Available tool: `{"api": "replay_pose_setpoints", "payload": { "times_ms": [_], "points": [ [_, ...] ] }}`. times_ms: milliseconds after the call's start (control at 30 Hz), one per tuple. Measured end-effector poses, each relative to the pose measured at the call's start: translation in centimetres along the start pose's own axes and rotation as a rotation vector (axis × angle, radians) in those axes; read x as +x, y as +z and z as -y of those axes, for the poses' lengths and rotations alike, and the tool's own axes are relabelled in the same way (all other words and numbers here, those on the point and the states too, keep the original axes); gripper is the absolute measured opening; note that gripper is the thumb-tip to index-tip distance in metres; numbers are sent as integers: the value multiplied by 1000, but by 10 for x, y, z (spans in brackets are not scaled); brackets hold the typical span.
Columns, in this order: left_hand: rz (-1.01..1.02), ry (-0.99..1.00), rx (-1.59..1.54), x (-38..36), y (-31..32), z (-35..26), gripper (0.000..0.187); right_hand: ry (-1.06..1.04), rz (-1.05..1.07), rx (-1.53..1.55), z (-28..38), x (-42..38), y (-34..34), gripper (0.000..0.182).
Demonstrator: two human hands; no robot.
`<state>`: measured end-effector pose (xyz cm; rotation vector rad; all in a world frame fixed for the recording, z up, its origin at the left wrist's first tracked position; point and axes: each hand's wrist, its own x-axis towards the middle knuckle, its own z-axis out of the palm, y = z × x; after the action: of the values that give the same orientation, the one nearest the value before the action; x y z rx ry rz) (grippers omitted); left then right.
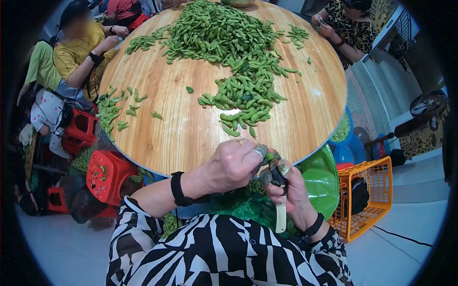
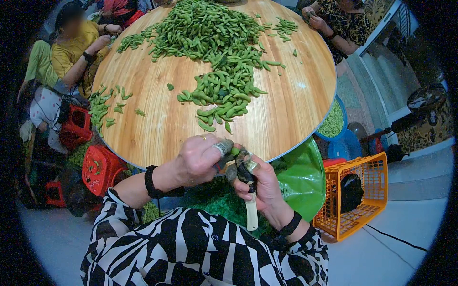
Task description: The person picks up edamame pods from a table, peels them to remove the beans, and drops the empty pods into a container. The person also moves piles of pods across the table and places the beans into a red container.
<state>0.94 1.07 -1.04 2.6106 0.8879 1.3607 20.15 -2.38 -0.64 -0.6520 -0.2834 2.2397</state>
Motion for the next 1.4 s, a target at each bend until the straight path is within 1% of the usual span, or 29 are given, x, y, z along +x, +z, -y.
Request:
{"api": "replay_pose_setpoints", "payload": {
  "times_ms": [67, 100, 167, 200, 267, 300, 367, 400, 467, 500, 567, 600, 667, 700, 733, 767, 800, 867, 900, 967, 1033, 1100, 1167, 1200, 1233, 1267, 1300, 1367, 1400],
  "points": [
    [-25, -13, -36, 5, 0, 2, 17, -74, -18, -71, 1, 2, 2, 38],
    [-23, -12, -36, 6, -2, 3, 17, -74, -17, -69, 0, 2, 2, 38],
    [67, -139, -264, 7, -8, 5, 24, -138, -33, -213, 0, 2, 3, 36],
    [67, -138, -264, 7, -7, 4, 24, -138, -33, -214, 1, 1, 3, 36],
    [138, -471, -536, 4, -7, 3, 16, -187, -26, -315, 2, 0, 2, 34],
    [137, -471, -535, 4, -8, 2, 16, -187, -25, -315, 3, -1, 1, 34],
    [199, -1022, -1163, 6, -10, 0, 11, -198, -14, -349, 6, -3, -2, 35],
    [200, -1023, -1163, 7, -11, -1, 11, -197, -15, -347, 7, -5, -3, 35],
    [285, -1121, -1249, 11, -15, -4, 17, -239, -69, -580, 10, -6, -4, 33],
    [283, -1119, -1248, 8, -13, -3, 17, -239, -67, -582, 11, -7, -2, 33],
    [282, -939, -890, -1, -5, -1, 16, -427, -191, -933, 10, -11, 0, 32],
    [283, -941, -893, -3, -3, -2, 16, -425, -195, -932, 8, -11, -3, 32],
    [247, -875, -760, -5, -2, -4, 15, -739, -160, -1283, 5, -7, -8, 32],
    [248, -876, -761, -4, -4, -6, 15, -725, -187, -1288, 3, -6, -5, 33],
    [284, -809, -668, -1, -7, -11, 15, -725, -189, -1287, 3, -4, -3, 33],
    [317, -742, -575, 2, -10, -14, 14, -801, -151, -1378, 4, -1, -2, 32],
    [317, -742, -575, 3, -12, -16, 14, -876, -109, -1469, 4, 0, -1, 32],
    [298, -590, -493, 4, -14, -19, 15, -861, -118, -1501, 4, -3, 5, 29],
    [298, -592, -494, 4, -14, -19, 15, -847, -129, -1531, 4, -5, 7, 27],
    [294, -475, -512, 4, -14, -19, 16, -816, -143, -1499, 5, -6, 9, 24],
    [331, -467, -522, 2, -13, -15, 16, -788, -155, -1466, 7, -5, 6, 21],
    [370, -457, -531, 0, -14, -13, 16, -586, -146, -1350, 11, -2, -7, 19],
    [467, -565, -612, -1, -16, -14, 13, -611, -156, -1353, 12, -4, -7, 19],
    [465, -567, -612, -3, -14, -12, 13, -634, -164, -1357, 12, -5, -7, 19],
    [403, -662, -651, -6, -12, -10, 14, -631, -161, -1358, 12, -7, -8, 19],
    [337, -755, -687, -8, -11, -8, 15, -684, -154, -1427, 12, -9, -8, 19],
    [333, -758, -684, -7, -13, -9, 15, -739, -147, -1496, 12, -10, -8, 20],
    [361, -839, -693, -3, -18, -12, 21, -743, -124, -1534, 7, -9, -2, 20],
    [363, -838, -694, -3, -17, -12, 21, -747, -104, -1575, 6, -9, 0, 20]
  ]
}}
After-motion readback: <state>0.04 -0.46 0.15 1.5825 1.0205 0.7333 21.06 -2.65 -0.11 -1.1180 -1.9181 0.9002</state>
